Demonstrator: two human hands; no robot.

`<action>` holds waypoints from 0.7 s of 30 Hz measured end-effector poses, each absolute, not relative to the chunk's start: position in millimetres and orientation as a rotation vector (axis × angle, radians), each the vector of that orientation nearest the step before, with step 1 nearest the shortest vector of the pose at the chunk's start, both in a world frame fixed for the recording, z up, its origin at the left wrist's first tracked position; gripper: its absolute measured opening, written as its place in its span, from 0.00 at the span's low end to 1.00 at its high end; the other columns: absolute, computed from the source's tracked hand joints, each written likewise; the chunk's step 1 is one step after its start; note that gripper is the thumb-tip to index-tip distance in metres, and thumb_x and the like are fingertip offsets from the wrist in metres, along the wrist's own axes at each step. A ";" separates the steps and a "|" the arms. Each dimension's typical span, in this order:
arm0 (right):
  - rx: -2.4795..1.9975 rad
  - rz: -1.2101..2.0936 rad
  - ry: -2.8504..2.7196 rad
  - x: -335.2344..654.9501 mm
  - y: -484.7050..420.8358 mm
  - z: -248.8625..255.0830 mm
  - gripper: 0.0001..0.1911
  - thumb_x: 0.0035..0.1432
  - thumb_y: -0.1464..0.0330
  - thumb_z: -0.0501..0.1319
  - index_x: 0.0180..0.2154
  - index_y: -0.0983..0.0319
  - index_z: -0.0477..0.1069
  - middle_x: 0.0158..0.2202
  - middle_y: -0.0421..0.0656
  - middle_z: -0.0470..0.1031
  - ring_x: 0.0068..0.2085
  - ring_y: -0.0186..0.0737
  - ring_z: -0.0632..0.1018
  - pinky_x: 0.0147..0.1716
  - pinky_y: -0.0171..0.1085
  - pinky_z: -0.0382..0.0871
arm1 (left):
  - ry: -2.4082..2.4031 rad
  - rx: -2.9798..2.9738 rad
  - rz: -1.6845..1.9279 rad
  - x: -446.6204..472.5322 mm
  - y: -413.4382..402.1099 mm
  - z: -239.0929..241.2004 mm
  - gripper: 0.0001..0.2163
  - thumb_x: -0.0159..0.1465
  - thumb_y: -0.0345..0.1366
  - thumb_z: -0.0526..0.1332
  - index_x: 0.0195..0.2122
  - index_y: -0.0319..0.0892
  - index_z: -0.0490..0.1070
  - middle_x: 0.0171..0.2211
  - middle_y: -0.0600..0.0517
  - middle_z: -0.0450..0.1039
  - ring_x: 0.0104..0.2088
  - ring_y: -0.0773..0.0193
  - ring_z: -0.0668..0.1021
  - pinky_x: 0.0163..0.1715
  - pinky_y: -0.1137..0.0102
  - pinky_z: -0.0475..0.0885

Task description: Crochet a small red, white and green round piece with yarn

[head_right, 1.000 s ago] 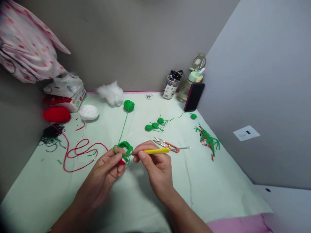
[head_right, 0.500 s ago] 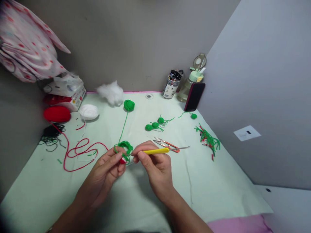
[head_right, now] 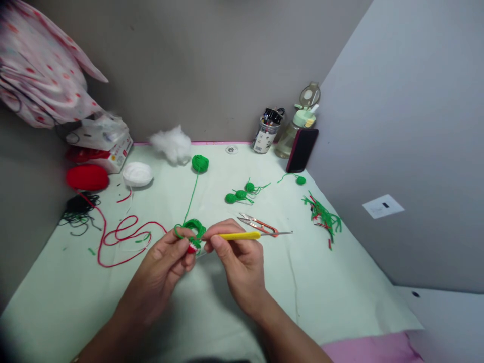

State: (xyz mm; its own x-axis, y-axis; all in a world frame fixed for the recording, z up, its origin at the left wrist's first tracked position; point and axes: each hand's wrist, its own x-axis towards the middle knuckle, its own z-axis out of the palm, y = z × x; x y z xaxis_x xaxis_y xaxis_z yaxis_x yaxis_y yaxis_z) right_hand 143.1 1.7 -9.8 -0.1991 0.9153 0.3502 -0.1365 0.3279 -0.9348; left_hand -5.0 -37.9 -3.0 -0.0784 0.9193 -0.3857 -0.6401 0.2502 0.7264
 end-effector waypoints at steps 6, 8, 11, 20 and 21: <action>-0.774 1.261 -1.320 137.5 1.6 -16.1 0.07 0.69 0.65 0.66 0.39 0.57 0.84 0.33 0.41 0.78 0.30 0.35 0.79 0.31 0.36 0.75 | 0.992 0.444 1.311 -3.6 -38.8 -1.0 0.12 0.56 0.38 0.77 0.36 0.41 0.78 0.27 0.55 0.76 0.26 0.70 0.72 0.30 0.73 0.68; -0.790 1.273 -1.285 137.0 2.2 -18.0 0.08 0.68 0.63 0.67 0.38 0.57 0.84 0.32 0.41 0.78 0.29 0.35 0.78 0.31 0.37 0.75 | 1.009 0.461 1.321 -3.7 -38.9 -3.1 0.14 0.56 0.38 0.77 0.39 0.41 0.78 0.29 0.54 0.76 0.25 0.70 0.72 0.29 0.73 0.68; -0.803 1.281 -1.275 137.0 3.0 -18.6 0.08 0.68 0.62 0.67 0.38 0.57 0.84 0.33 0.41 0.78 0.29 0.36 0.77 0.31 0.37 0.74 | 1.035 0.469 1.324 -4.8 -39.5 -6.3 0.18 0.56 0.37 0.77 0.46 0.42 0.76 0.30 0.55 0.74 0.26 0.70 0.72 0.26 0.74 0.66; -0.793 1.166 -1.432 137.0 2.3 -16.2 0.05 0.66 0.66 0.69 0.39 0.54 0.86 0.36 0.43 0.84 0.40 0.43 0.82 0.42 0.42 0.78 | 1.028 0.488 1.332 -4.9 -42.8 -8.0 0.25 0.59 0.38 0.76 0.55 0.42 0.72 0.31 0.57 0.76 0.20 0.73 0.72 0.23 0.75 0.68; -0.799 1.170 -1.415 137.7 2.7 -17.7 0.05 0.66 0.66 0.69 0.39 0.54 0.85 0.36 0.43 0.84 0.39 0.42 0.81 0.41 0.41 0.77 | 1.020 0.487 1.341 -4.7 -43.0 -8.2 0.23 0.60 0.37 0.75 0.55 0.42 0.73 0.31 0.56 0.76 0.21 0.72 0.74 0.24 0.74 0.70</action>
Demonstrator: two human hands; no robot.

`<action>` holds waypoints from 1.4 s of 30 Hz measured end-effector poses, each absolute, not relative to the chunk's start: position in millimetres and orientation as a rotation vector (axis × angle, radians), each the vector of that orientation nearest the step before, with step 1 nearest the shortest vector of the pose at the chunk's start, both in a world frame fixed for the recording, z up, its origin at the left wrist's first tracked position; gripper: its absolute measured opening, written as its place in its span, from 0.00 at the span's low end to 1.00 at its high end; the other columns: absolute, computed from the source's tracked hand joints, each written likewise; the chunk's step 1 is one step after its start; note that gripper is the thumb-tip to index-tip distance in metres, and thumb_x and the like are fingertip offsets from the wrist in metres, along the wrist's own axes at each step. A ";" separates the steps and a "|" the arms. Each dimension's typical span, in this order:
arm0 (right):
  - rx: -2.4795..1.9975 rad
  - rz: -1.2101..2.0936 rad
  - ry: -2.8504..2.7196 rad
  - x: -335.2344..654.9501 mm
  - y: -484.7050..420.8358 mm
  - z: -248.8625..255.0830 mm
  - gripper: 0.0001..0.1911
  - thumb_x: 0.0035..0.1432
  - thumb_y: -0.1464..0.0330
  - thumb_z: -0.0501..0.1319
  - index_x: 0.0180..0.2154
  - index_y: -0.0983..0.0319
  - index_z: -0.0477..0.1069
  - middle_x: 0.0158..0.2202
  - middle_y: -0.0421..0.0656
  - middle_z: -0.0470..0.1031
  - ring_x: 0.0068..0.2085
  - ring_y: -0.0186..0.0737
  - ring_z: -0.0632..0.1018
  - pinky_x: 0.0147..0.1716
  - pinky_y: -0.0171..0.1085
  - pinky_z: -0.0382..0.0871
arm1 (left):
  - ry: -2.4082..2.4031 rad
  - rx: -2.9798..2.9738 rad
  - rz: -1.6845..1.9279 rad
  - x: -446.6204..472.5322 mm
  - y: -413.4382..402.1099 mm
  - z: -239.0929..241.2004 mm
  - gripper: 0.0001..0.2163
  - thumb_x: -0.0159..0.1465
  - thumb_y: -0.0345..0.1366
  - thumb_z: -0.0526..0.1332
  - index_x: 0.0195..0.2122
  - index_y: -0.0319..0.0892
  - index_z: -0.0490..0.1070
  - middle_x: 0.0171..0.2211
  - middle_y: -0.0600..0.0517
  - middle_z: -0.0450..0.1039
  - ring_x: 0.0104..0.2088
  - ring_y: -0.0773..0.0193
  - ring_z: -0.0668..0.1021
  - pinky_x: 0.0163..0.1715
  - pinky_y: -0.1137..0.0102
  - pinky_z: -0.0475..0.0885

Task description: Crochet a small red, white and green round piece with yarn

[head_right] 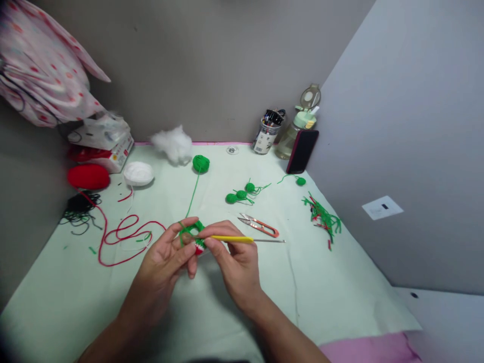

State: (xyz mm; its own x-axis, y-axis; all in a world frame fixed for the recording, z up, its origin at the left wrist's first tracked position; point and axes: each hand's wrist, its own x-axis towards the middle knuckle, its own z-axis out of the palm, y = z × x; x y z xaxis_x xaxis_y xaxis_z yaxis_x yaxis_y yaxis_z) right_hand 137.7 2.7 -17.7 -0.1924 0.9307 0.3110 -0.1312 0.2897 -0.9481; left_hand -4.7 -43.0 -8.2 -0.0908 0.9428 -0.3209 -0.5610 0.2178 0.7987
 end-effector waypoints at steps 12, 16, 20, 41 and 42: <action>-0.680 1.501 -1.156 142.2 8.5 -14.0 0.11 0.69 0.61 0.66 0.37 0.59 0.81 0.34 0.42 0.81 0.31 0.35 0.79 0.34 0.36 0.75 | 1.012 0.462 1.369 -6.8 -43.1 -1.8 0.16 0.60 0.37 0.75 0.48 0.41 0.77 0.31 0.56 0.75 0.24 0.71 0.76 0.26 0.74 0.72; -0.677 1.384 -1.313 147.4 4.9 -12.6 0.11 0.74 0.63 0.60 0.40 0.59 0.79 0.36 0.42 0.82 0.31 0.36 0.80 0.35 0.37 0.76 | 1.045 0.487 1.380 -7.7 -44.3 -3.3 0.15 0.61 0.37 0.74 0.47 0.42 0.78 0.30 0.56 0.74 0.26 0.71 0.75 0.29 0.74 0.73; -0.687 1.031 -1.634 151.7 -1.1 -10.8 0.10 0.75 0.71 0.56 0.45 0.59 0.77 0.39 0.44 0.81 0.36 0.38 0.82 0.38 0.39 0.78 | 1.081 0.556 1.415 -6.9 -44.8 -8.2 0.13 0.63 0.37 0.73 0.48 0.42 0.78 0.32 0.56 0.74 0.28 0.71 0.76 0.32 0.74 0.74; -0.674 1.022 -1.589 140.7 2.8 -11.6 0.09 0.70 0.73 0.63 0.42 0.57 0.82 0.38 0.43 0.82 0.40 0.39 0.81 0.38 0.37 0.78 | 0.931 0.442 1.297 -11.5 -43.3 -3.4 0.21 0.61 0.37 0.75 0.54 0.41 0.76 0.32 0.58 0.72 0.15 0.83 0.59 0.15 0.80 0.52; -0.686 0.946 -1.649 140.0 1.2 -11.8 0.10 0.70 0.75 0.63 0.43 0.57 0.82 0.38 0.43 0.83 0.42 0.39 0.82 0.41 0.36 0.78 | 0.952 0.465 1.313 -10.0 -43.6 -5.5 0.20 0.61 0.37 0.75 0.53 0.42 0.77 0.33 0.58 0.72 0.16 0.83 0.61 0.16 0.80 0.53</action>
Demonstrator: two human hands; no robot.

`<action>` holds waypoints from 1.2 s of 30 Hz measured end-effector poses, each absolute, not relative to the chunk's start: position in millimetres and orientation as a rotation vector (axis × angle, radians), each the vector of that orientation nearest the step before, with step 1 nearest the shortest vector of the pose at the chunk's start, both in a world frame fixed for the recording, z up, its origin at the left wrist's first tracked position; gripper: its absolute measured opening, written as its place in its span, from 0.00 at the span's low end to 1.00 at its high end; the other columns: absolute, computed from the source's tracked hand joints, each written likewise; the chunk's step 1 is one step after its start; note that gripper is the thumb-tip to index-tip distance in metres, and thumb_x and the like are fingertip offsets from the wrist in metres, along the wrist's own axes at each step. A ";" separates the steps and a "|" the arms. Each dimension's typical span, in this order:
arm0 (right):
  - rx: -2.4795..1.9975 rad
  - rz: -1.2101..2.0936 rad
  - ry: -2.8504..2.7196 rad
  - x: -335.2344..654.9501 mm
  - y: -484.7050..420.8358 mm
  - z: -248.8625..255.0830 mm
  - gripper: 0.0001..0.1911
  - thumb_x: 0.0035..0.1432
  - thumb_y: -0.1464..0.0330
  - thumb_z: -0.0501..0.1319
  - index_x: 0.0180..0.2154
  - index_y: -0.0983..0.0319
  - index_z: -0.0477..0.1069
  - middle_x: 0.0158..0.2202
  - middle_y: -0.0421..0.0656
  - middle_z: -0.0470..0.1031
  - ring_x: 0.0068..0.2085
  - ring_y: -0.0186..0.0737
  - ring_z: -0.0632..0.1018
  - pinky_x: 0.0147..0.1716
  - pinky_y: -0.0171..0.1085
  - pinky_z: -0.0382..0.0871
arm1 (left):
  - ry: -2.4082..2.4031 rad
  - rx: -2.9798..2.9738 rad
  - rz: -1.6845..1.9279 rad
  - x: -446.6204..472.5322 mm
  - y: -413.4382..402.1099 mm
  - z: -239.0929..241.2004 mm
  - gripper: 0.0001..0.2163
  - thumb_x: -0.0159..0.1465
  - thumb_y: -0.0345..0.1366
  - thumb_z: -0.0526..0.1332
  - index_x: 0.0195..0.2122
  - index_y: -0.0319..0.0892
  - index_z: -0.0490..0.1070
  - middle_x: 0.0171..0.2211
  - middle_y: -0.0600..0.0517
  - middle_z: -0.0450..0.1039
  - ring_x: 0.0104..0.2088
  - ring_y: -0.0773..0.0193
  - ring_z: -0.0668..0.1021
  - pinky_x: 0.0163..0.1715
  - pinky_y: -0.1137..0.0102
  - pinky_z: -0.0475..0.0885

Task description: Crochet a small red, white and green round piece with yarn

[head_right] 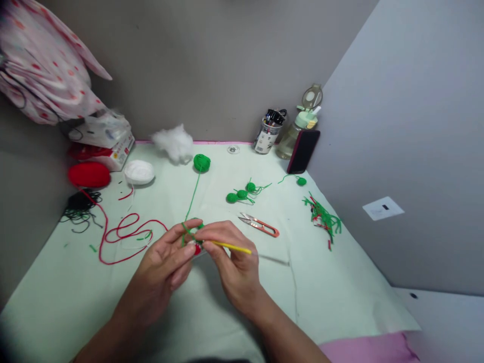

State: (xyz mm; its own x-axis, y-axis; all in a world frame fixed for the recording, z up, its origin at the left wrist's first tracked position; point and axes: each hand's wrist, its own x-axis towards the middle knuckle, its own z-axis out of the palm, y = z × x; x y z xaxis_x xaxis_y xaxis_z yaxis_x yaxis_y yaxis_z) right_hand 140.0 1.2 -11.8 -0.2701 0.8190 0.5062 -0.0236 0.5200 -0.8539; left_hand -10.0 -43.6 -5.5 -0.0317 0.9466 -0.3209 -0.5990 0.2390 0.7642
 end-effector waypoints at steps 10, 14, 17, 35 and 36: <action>-0.722 0.886 -1.630 147.3 0.4 -16.5 0.12 0.71 0.74 0.61 0.46 0.55 0.82 0.37 0.42 0.81 0.37 0.37 0.79 0.38 0.37 0.76 | 0.836 0.205 1.261 -14.1 -39.0 -7.4 0.19 0.56 0.33 0.78 0.49 0.39 0.82 0.18 0.64 0.62 0.16 0.80 0.55 0.15 0.81 0.52; -0.680 1.187 -1.456 141.7 4.7 -14.3 0.09 0.71 0.69 0.64 0.41 0.54 0.84 0.36 0.41 0.81 0.35 0.37 0.79 0.35 0.37 0.75 | 0.903 0.272 1.354 -9.9 -38.8 -5.8 0.17 0.54 0.33 0.79 0.46 0.41 0.84 0.26 0.58 0.72 0.21 0.77 0.66 0.21 0.81 0.63; -0.725 1.151 -1.511 140.0 3.1 -14.3 0.08 0.69 0.70 0.66 0.42 0.54 0.85 0.39 0.43 0.84 0.41 0.40 0.81 0.38 0.38 0.76 | 0.948 0.355 1.366 -6.0 -39.7 -6.3 0.16 0.56 0.35 0.78 0.46 0.42 0.84 0.28 0.56 0.75 0.27 0.73 0.73 0.30 0.79 0.71; -0.732 1.011 -1.603 146.9 -2.1 -10.3 0.11 0.74 0.72 0.57 0.45 0.58 0.79 0.39 0.44 0.82 0.36 0.37 0.83 0.38 0.38 0.80 | 1.112 0.515 1.380 -9.8 -43.9 -4.8 0.12 0.61 0.37 0.74 0.46 0.43 0.83 0.29 0.55 0.73 0.27 0.70 0.72 0.32 0.74 0.71; -0.708 0.891 -1.698 147.2 -3.8 -10.2 0.12 0.73 0.74 0.56 0.46 0.58 0.78 0.39 0.44 0.83 0.38 0.39 0.83 0.39 0.39 0.80 | 1.123 0.535 1.395 -9.1 -43.8 -5.9 0.12 0.61 0.37 0.74 0.46 0.44 0.83 0.29 0.56 0.73 0.28 0.70 0.73 0.32 0.74 0.71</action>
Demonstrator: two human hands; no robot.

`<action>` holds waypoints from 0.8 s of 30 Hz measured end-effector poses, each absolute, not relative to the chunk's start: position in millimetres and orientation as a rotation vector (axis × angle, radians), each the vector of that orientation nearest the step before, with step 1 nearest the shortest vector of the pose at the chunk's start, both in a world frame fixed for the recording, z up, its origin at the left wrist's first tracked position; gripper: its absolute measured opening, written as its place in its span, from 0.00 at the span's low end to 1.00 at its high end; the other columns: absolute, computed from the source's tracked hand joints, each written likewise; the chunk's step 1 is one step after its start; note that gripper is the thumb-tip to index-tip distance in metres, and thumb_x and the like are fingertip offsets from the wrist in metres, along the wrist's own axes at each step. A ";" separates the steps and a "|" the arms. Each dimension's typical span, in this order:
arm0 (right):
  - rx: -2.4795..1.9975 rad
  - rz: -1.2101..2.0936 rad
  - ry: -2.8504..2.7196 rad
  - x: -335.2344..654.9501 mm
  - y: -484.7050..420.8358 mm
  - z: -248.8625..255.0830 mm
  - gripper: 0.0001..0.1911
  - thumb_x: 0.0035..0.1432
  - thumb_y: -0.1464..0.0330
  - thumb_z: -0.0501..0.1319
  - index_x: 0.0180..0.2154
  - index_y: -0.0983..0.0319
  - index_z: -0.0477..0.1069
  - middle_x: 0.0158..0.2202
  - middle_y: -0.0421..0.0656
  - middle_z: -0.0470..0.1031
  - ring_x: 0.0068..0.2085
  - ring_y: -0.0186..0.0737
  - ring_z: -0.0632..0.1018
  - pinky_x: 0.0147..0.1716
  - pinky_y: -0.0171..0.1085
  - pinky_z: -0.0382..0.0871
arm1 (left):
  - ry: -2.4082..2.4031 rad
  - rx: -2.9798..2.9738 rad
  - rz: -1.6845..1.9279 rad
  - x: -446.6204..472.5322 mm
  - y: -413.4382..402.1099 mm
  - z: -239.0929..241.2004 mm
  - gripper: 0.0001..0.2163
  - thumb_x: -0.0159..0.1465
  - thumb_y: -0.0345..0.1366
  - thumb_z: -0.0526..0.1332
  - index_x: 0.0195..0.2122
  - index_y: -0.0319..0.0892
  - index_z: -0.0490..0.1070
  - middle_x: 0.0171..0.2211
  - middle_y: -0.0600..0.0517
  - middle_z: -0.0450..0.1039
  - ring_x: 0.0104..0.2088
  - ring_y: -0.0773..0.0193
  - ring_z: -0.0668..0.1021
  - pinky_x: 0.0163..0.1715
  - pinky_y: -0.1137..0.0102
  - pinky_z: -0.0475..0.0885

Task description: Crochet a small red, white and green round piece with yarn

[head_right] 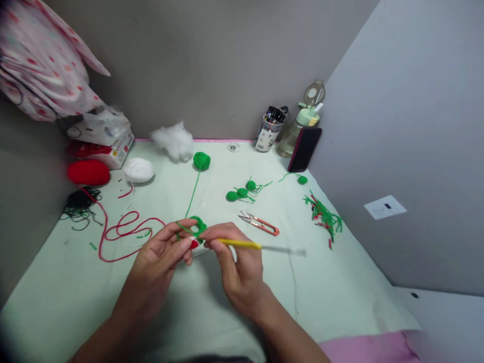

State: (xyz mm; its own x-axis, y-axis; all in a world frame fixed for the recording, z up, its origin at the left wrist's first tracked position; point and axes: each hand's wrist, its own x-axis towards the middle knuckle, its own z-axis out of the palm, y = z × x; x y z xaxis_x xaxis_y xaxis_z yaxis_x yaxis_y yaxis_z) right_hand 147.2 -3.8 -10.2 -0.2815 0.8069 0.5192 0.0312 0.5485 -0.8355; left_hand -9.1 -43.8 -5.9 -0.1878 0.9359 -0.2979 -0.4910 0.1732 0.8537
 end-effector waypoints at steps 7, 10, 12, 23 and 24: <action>-0.658 0.286 -2.078 147.2 -9.9 -15.1 0.16 0.70 0.75 0.61 0.54 0.55 0.78 0.44 0.47 0.84 0.44 0.44 0.84 0.41 0.41 0.82 | 1.001 0.449 1.390 -2.8 -43.8 -9.4 0.25 0.57 0.37 0.78 0.55 0.44 0.77 0.32 0.56 0.74 0.25 0.72 0.73 0.26 0.76 0.71; -0.672 0.403 -1.985 148.2 -7.1 -16.2 0.16 0.70 0.74 0.61 0.54 0.53 0.79 0.43 0.46 0.83 0.44 0.45 0.84 0.41 0.43 0.82 | 0.852 0.340 1.234 -7.9 -42.7 -5.6 0.29 0.58 0.36 0.77 0.59 0.40 0.74 0.23 0.62 0.67 0.16 0.78 0.57 0.15 0.80 0.57; -0.710 0.634 -1.783 147.9 -2.8 -15.6 0.14 0.72 0.73 0.59 0.50 0.54 0.80 0.39 0.44 0.82 0.39 0.43 0.82 0.38 0.42 0.80 | 0.798 0.293 1.188 -12.9 -41.7 -2.4 0.25 0.61 0.34 0.75 0.58 0.37 0.75 0.18 0.65 0.59 0.15 0.79 0.48 0.14 0.80 0.50; -0.783 1.103 -1.450 143.9 4.6 -14.8 0.08 0.70 0.65 0.65 0.39 0.57 0.83 0.32 0.43 0.81 0.32 0.39 0.79 0.32 0.39 0.75 | 0.906 0.354 1.290 -18.4 -41.6 -4.0 0.19 0.61 0.33 0.74 0.53 0.38 0.77 0.17 0.66 0.56 0.16 0.78 0.51 0.15 0.80 0.50; -0.766 1.147 -1.410 144.8 5.1 -15.4 0.08 0.70 0.65 0.65 0.39 0.57 0.83 0.32 0.43 0.81 0.31 0.38 0.79 0.31 0.38 0.75 | 0.911 0.355 1.294 -18.8 -41.8 -3.8 0.19 0.61 0.33 0.74 0.52 0.38 0.78 0.17 0.67 0.54 0.16 0.78 0.51 0.15 0.80 0.49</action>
State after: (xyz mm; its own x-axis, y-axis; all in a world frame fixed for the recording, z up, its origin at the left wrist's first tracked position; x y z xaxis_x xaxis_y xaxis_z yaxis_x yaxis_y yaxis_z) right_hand 144.8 5.1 -15.4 -0.1815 0.9214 0.3437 -0.1492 0.3196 -0.9357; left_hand -18.8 -41.8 -3.8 -0.0005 0.9259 -0.3777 -0.6673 0.2810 0.6897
